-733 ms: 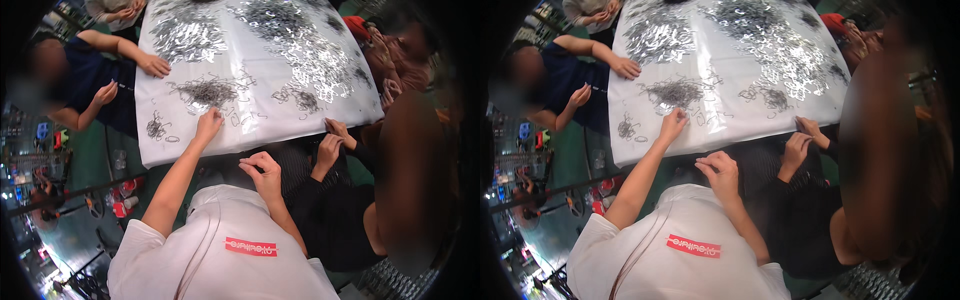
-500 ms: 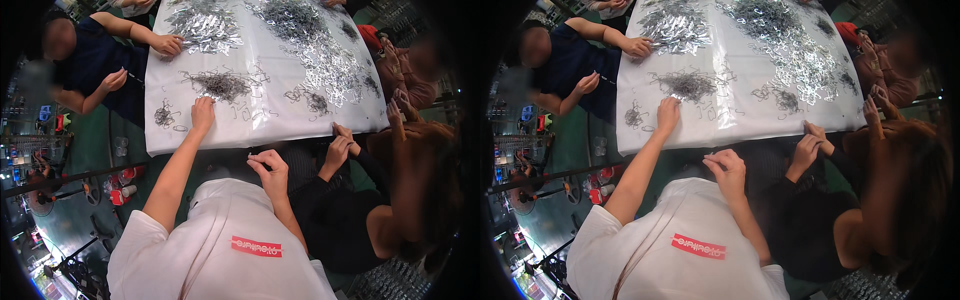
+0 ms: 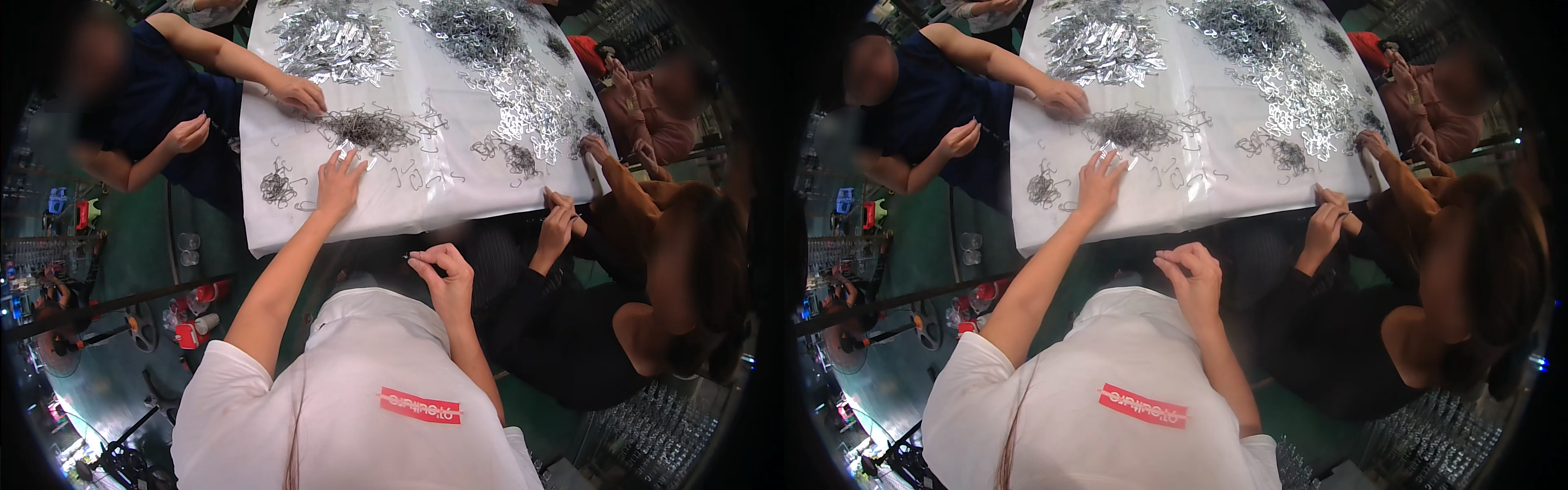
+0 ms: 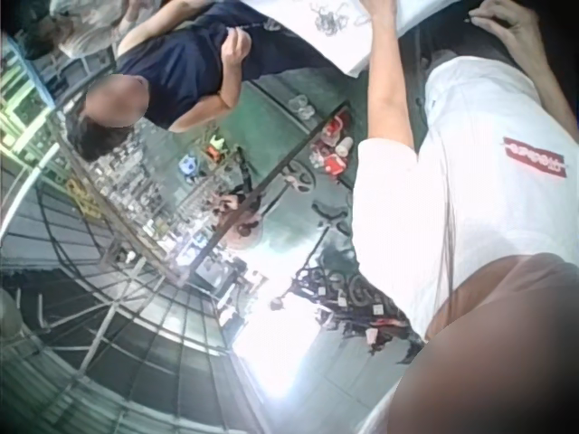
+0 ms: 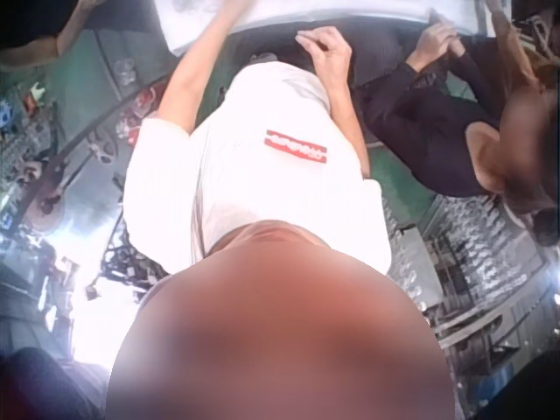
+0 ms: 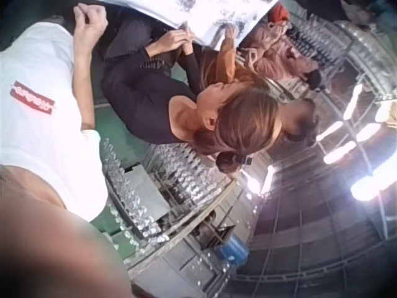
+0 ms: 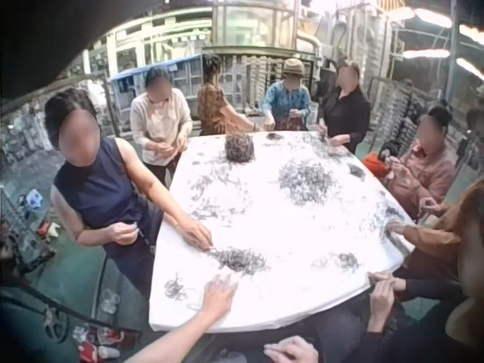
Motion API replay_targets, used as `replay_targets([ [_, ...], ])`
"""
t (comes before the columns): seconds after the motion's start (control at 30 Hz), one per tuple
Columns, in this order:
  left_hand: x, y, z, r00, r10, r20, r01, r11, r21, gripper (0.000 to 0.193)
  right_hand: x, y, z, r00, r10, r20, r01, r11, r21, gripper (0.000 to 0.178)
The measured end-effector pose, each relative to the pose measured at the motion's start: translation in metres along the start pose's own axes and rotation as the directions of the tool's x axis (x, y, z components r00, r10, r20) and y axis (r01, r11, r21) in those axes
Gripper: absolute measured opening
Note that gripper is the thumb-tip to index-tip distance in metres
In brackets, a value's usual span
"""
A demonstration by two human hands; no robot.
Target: The person repeatedly picks small metal hooks from a white table, links them together by hand, and hangs the resulting chains on a nearby wooden rack. The person works alongside others at the same table in a workshop setting.
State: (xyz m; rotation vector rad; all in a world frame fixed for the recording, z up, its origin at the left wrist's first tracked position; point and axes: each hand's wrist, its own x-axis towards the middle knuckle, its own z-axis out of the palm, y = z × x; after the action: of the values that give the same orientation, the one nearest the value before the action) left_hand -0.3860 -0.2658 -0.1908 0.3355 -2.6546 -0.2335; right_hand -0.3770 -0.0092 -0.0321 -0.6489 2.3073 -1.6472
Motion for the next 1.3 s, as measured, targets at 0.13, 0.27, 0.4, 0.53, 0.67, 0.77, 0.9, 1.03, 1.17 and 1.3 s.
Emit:
replay_targets([
  [0.13,0.001,-0.007,-0.002,0.989,-0.148,0.007,0.146,0.967,-0.211,0.029,0.005,0.001,0.013,0.999,-0.01,-0.038,0.01,1.0,0.011,0.012],
  [0.27,0.009,-0.004,0.011,0.982,-0.181,0.056,0.189,0.956,-0.225,0.017,0.013,-0.005,0.02,0.998,-0.05,-0.045,0.05,0.999,0.007,0.012],
  [0.4,0.021,-0.012,0.014,0.997,-0.027,0.077,0.036,0.993,-0.11,0.015,0.022,-0.011,0.026,0.999,-0.024,-0.038,0.023,0.999,-0.042,0.012],
  [0.53,0.027,-0.011,-0.005,0.942,-0.268,0.199,0.333,0.809,-0.484,0.01,0.034,-0.014,0.038,0.999,-0.014,-0.035,0.012,0.998,-0.054,0.011],
  [0.67,0.025,0.002,-0.05,0.741,-0.38,0.553,0.617,0.062,-0.784,0.012,0.049,-0.016,0.052,0.995,-0.096,-0.01,0.093,0.985,-0.147,0.012],
  [0.77,0.022,0.011,-0.091,0.78,-0.254,0.572,0.569,-0.095,-0.817,0.02,0.062,-0.017,0.063,0.994,-0.113,0.004,0.112,0.981,-0.157,0.012],
  [0.9,0.028,0.016,-0.129,0.763,-0.248,0.597,0.59,-0.112,-0.8,0.023,0.081,-0.017,0.077,0.996,-0.085,0.037,0.088,0.991,-0.1,0.012],
  [1.03,0.032,0.017,-0.144,0.805,-0.3,0.512,0.542,0.021,-0.84,0.023,0.1,-0.016,0.087,0.983,-0.152,0.104,0.162,0.983,-0.088,0.011],
  [1.17,0.035,0.02,-0.154,0.827,-0.41,0.385,0.488,0.181,-0.854,0.017,0.119,-0.016,0.093,0.977,-0.132,0.167,0.146,0.987,-0.072,0.01],
  [1.3,0.043,0.019,-0.153,0.816,-0.471,0.336,0.498,0.277,-0.822,0.015,0.134,-0.014,0.097,0.962,-0.173,0.211,0.187,0.981,-0.05,0.011],
])
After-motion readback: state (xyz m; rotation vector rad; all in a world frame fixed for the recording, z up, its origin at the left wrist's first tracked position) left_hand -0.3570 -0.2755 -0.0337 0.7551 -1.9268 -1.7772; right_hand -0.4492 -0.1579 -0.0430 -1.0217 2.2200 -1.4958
